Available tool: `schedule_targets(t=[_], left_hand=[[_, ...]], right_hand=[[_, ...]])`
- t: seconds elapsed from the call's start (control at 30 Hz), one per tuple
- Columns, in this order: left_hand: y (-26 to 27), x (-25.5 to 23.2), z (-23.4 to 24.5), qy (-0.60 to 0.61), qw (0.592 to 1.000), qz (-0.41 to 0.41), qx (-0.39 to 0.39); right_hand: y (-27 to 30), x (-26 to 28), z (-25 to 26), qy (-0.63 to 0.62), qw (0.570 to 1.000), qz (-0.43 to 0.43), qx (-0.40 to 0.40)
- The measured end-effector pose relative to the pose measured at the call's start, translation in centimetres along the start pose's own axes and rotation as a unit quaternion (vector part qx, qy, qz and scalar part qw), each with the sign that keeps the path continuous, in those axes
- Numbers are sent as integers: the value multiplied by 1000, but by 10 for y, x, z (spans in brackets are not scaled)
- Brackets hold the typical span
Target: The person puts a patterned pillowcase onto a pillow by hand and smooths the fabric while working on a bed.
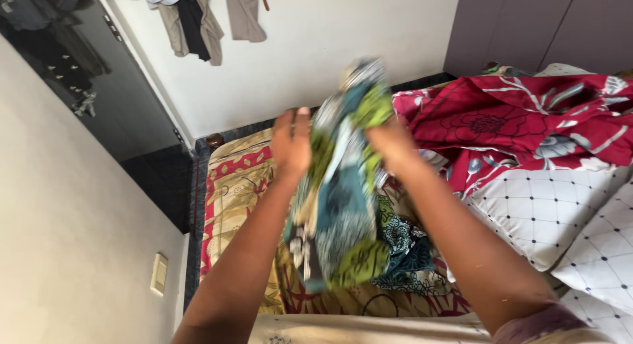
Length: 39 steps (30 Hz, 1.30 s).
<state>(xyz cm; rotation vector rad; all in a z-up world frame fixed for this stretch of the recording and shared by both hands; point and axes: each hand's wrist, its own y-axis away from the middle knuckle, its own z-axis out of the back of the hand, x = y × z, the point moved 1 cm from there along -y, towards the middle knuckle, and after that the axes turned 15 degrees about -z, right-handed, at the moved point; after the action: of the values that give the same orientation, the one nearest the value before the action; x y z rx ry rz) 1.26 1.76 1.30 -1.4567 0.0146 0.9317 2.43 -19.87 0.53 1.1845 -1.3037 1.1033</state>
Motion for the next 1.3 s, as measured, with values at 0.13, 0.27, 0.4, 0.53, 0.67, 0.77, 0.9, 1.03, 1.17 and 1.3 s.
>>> schedule_targets(t=[0.13,0.27,0.4,0.53,0.67,0.77,0.9,1.03,1.17,1.3], left_hand=[[21,46,2,-5,999,48,11],[62,88,-11,-16,988,142,65],[96,120,-32,-63,967,178,168],[134,137,-52,-40,926,204,315],[192,154,-62,-32,854,274,440],[243,190,-81,4,831,337,442],[290,224,-110,2,773,575,268],[317,226,-102,-132,757,190,611],[325,215,-140,101,726,595,332],[293,197,-148,14,796,520,309]], right_hand=[[-34,70,123,-27,988,-14,-152],[-41,107,251,-321,889,229,-231],[-52,89,287,-218,850,373,-303],[-19,22,204,84,836,363,-402],[19,-29,87,223,914,277,-196],[43,-80,31,500,864,42,-33],[67,-155,15,640,757,-38,125],[76,-212,39,680,674,-241,157],[64,-280,59,683,713,-105,122],[33,-277,71,611,780,-111,78]])
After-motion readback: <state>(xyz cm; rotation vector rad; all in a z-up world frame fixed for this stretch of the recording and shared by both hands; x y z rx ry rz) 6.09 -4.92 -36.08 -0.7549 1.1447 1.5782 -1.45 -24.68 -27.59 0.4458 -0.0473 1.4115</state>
